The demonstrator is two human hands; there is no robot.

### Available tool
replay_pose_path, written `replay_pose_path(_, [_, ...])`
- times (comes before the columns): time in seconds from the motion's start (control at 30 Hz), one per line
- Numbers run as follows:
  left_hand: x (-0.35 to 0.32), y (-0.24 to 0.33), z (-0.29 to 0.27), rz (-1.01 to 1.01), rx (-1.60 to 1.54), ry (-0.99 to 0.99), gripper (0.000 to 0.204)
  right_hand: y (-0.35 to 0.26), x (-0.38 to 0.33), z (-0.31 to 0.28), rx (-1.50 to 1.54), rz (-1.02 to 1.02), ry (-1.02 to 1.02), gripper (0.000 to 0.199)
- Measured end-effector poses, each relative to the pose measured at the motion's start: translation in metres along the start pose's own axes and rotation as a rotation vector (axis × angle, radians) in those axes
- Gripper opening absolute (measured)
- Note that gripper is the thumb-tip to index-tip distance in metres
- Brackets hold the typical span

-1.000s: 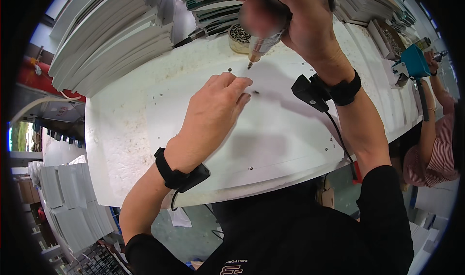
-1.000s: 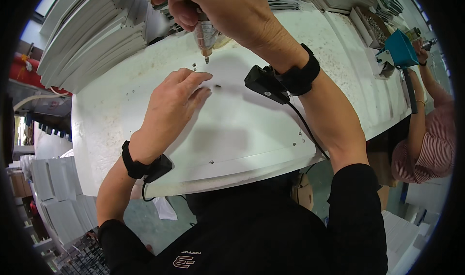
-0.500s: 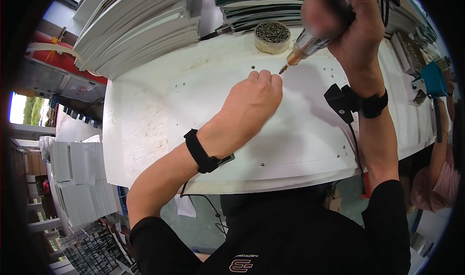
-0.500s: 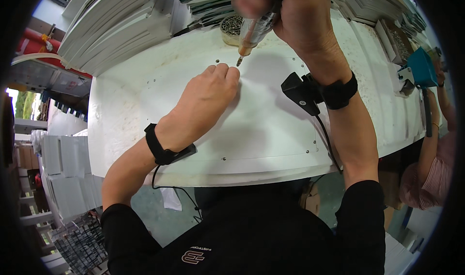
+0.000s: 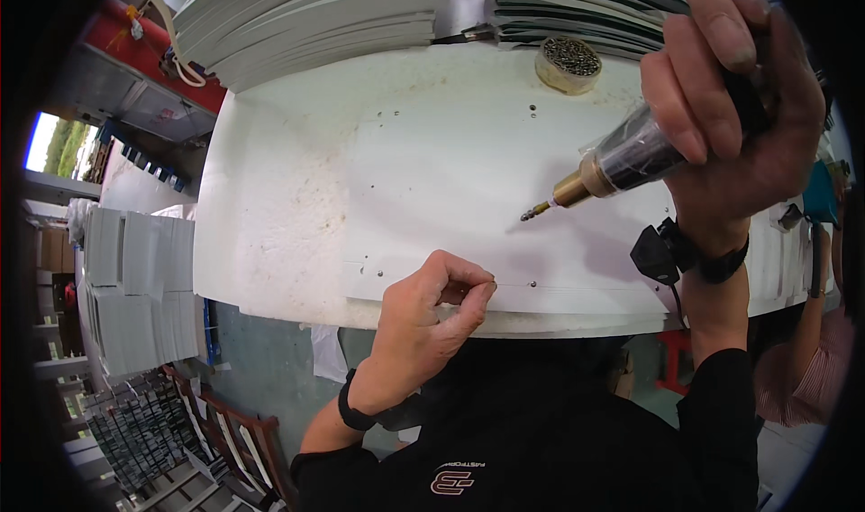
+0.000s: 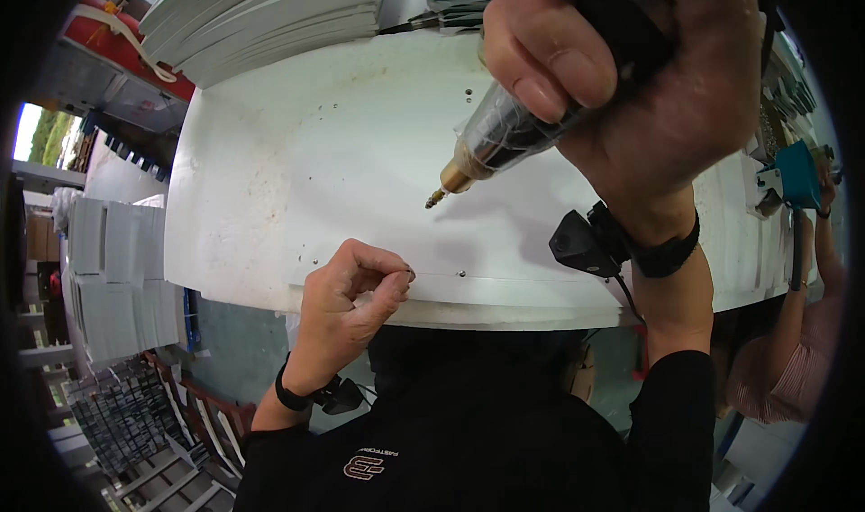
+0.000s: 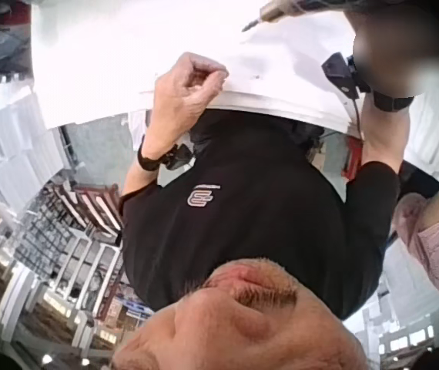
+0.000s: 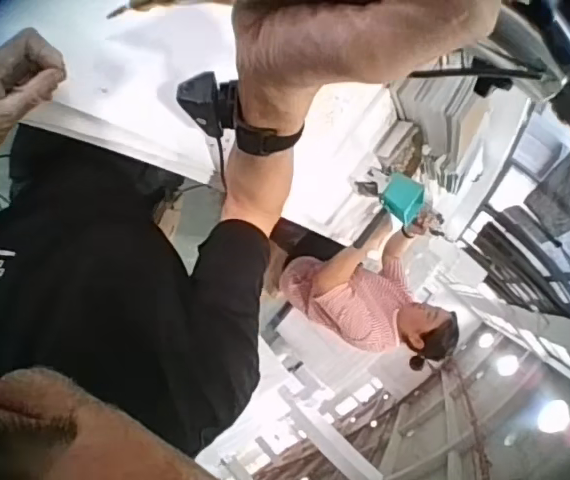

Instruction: The person uses a pneumatic screwdriver to fasten screws into a white rectangular frame on a workbench. They then pick up the frame, place it on a stack, and retrieve a dark rectangular panel. The person places the panel into the frame, adds a clear sheet on top, and secures the assembly with more screws.

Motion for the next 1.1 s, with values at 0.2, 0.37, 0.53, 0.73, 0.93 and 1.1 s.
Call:
replay_pose_path(0.2, [-0.019, -0.021, -0.016, 0.131, -0.475, 0.131, 0.015, 0.032, 0.019, 0.030, 0.086, 0.054, -0.269, 0.034])
replay_pose_path(0.37, [-0.027, -0.025, -0.024, 0.142, -0.558, 0.156, 0.017, 0.051, 0.032, 0.041, 0.097, 0.106, -0.534, 0.037])
replay_pose_path(0.53, [-0.031, -0.027, -0.028, 0.175, -0.611, 0.150, 0.017, 0.059, 0.039, 0.052, 0.063, 0.190, -0.702, 0.037])
replay_pose_path(0.73, [-0.034, -0.026, -0.031, 0.192, -0.630, 0.154, 0.017, 0.066, 0.036, 0.062, 0.064, 0.181, -0.576, 0.034])
replay_pose_path(0.93, [-0.038, -0.029, -0.036, 0.259, -0.570, 0.230, 0.019, 0.095, 0.025, 0.071, 0.365, -0.011, -0.193, 0.033])
replay_pose_path(1.1, [-0.038, -0.024, -0.063, 0.273, 0.092, 0.450, 0.020, 0.112, 0.047, 0.101, 0.126, 0.162, 0.002, 0.029])
Point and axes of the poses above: each hand's wrist, its own x-axis towards the middle knuckle, its own z-axis out of the palm, y = z × x, the point moved 3 cm from there along x, towards the middle knuckle, and after that the axes turned 9 degrees about -y, right-handed, at the moved point
